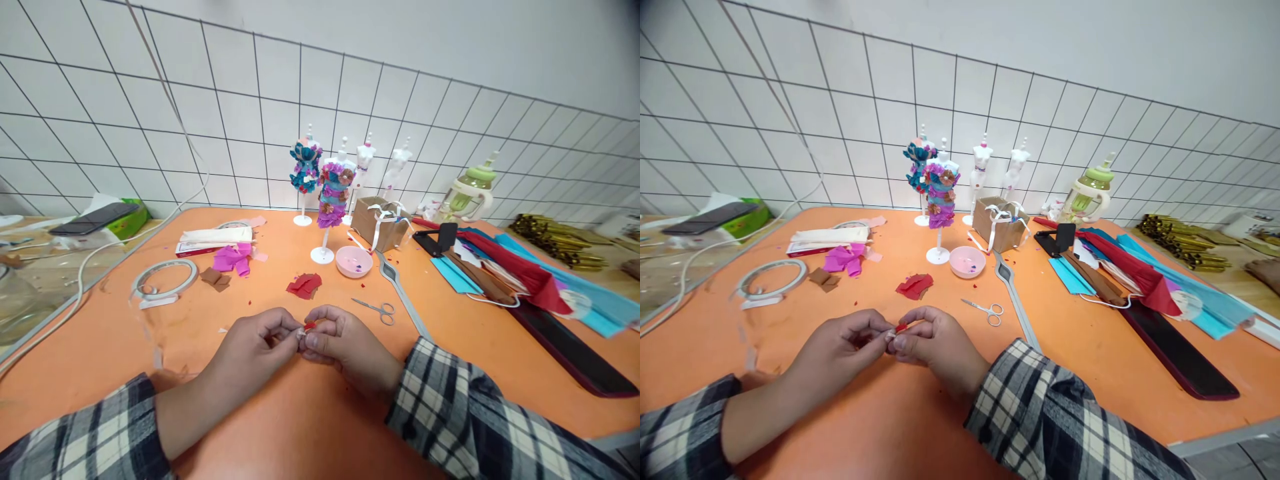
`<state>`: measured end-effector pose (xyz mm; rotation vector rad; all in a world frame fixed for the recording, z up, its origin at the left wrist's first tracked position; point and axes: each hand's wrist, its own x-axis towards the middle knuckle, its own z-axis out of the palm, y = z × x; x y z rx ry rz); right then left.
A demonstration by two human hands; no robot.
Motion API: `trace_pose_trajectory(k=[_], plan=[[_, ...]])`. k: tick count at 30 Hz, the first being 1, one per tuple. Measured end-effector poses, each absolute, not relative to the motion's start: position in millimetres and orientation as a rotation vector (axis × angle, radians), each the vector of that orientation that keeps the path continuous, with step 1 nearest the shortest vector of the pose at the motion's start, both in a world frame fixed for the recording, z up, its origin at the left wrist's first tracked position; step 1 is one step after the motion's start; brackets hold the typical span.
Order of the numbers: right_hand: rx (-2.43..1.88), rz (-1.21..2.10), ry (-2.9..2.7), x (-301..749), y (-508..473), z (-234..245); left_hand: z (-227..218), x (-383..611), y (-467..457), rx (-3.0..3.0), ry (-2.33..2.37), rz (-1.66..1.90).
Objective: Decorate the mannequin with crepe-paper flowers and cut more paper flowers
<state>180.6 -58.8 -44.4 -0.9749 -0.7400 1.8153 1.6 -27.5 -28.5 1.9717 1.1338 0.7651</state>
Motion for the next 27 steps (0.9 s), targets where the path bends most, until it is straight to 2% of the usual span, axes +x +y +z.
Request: trace_pose_trajectory(k=[18,27], plan=[[-0.923,1.72,-0.599,154.5,-70.7,-44.5,-23.5,-2.7,-33.8,1.959,0.973,0.952],[-0.938,1.732,-0.64,156.0,-72.6,-46.3,-25.0,-12.9,-25.6,1.95,0.856,0.82]])
